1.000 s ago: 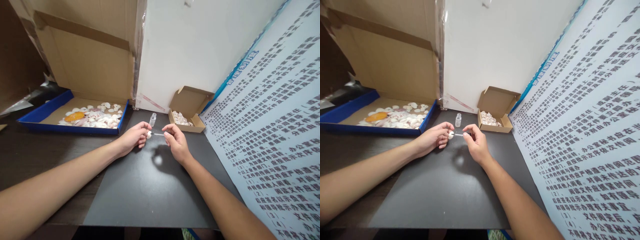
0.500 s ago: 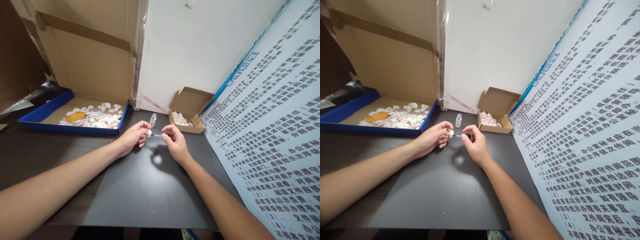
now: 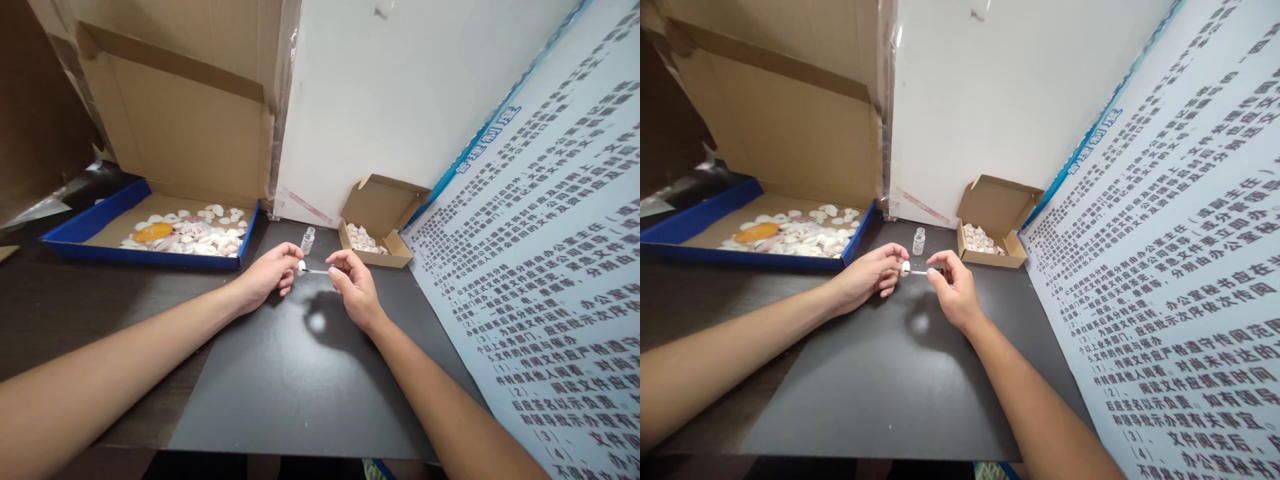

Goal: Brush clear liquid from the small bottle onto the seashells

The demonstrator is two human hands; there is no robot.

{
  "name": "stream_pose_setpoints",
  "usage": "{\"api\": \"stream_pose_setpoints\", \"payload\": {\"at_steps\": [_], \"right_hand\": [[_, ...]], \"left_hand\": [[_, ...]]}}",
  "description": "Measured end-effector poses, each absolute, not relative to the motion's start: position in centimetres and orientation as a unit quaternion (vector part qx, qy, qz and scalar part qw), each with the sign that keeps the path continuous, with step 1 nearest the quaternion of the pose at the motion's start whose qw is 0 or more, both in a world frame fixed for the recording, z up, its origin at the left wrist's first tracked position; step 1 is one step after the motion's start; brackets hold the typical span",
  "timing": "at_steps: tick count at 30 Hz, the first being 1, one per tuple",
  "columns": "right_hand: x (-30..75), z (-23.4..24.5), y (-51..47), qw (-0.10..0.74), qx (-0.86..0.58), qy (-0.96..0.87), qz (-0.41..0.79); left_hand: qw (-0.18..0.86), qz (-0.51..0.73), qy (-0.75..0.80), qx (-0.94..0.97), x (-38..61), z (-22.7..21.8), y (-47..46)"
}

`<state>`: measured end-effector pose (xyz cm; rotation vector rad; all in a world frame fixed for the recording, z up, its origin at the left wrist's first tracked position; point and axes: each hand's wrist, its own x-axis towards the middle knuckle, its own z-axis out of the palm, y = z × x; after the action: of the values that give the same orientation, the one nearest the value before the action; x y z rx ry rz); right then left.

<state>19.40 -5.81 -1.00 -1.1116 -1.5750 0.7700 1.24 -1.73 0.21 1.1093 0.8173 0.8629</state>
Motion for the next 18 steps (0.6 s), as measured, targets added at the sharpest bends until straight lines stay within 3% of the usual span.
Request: {"api": "stream_pose_setpoints", "payload": {"at_steps": [18], "right_hand": [[19.29,-0.90,-5.70,0.498,-0.502,-0.646,0.290]], "left_hand": [[0.679,0.379,0.371,0.507,1.20,0.02,-1.63]]}}
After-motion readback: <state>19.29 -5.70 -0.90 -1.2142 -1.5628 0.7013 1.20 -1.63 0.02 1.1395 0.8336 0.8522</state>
